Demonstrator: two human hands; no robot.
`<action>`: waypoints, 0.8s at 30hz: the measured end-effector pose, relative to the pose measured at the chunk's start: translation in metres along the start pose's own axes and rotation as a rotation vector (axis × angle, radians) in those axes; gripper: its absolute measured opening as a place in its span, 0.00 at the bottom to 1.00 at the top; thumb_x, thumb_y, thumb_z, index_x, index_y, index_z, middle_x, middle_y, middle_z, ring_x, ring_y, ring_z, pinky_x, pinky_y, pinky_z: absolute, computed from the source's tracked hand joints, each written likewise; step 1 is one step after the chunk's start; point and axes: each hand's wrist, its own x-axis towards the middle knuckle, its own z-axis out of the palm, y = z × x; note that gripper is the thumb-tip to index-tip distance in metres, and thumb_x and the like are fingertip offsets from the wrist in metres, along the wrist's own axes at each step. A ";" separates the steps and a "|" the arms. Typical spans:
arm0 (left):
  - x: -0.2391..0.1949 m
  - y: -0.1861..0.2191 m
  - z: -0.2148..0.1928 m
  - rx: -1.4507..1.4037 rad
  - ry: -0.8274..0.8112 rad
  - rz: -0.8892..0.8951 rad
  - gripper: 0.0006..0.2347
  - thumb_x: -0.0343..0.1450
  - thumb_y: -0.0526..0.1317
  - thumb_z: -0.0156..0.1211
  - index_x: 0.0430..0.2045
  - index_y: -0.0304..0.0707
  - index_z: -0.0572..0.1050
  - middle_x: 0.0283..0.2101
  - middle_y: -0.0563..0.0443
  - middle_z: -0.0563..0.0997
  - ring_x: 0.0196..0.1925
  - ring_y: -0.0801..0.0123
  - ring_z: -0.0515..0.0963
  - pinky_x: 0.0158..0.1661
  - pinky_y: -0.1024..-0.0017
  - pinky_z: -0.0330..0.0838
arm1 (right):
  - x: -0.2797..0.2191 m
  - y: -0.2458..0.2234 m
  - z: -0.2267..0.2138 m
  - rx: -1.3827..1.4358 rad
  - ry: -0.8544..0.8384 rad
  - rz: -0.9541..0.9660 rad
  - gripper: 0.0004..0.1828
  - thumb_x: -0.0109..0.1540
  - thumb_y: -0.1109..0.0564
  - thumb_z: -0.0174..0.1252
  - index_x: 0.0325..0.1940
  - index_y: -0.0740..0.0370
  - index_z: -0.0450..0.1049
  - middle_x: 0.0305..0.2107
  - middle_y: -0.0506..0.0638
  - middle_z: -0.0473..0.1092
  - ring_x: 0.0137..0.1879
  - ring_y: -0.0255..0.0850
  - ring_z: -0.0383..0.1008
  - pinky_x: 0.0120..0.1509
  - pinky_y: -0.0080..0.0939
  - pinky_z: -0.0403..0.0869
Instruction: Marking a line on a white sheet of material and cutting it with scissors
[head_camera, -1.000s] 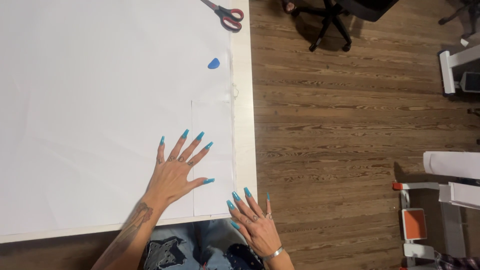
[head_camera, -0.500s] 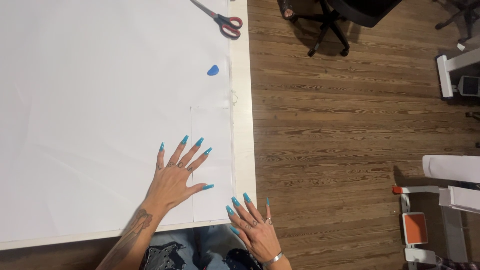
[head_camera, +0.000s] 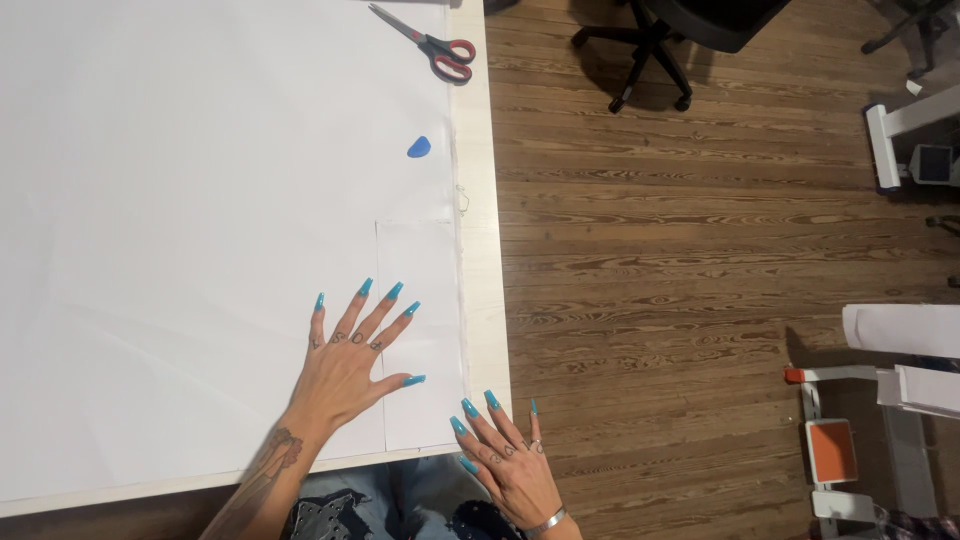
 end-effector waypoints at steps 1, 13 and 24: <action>0.000 0.000 0.001 0.002 0.000 -0.003 0.32 0.60 0.67 0.36 0.58 0.61 0.48 0.63 0.64 0.49 0.65 0.67 0.46 0.59 0.50 0.33 | -0.001 0.001 0.002 0.001 -0.001 -0.004 0.24 0.62 0.47 0.38 0.64 0.41 0.49 0.62 0.38 0.46 0.68 0.40 0.42 0.61 0.66 0.37; -0.002 -0.007 0.012 0.161 0.095 0.028 0.38 0.55 0.71 0.41 0.59 0.64 0.46 0.64 0.67 0.45 0.65 0.70 0.43 0.59 0.54 0.32 | 0.044 -0.003 -0.041 -0.188 0.260 -0.175 0.21 0.60 0.48 0.44 0.56 0.50 0.60 0.56 0.39 0.57 0.59 0.35 0.59 0.59 0.74 0.40; 0.005 -0.006 0.001 0.261 0.208 0.004 0.43 0.50 0.76 0.34 0.58 0.60 0.41 0.65 0.60 0.38 0.68 0.67 0.35 0.59 0.51 0.29 | 0.185 0.062 -0.057 -0.273 0.114 -0.504 0.25 0.60 0.48 0.47 0.60 0.51 0.54 0.59 0.46 0.53 0.65 0.41 0.52 0.63 0.64 0.48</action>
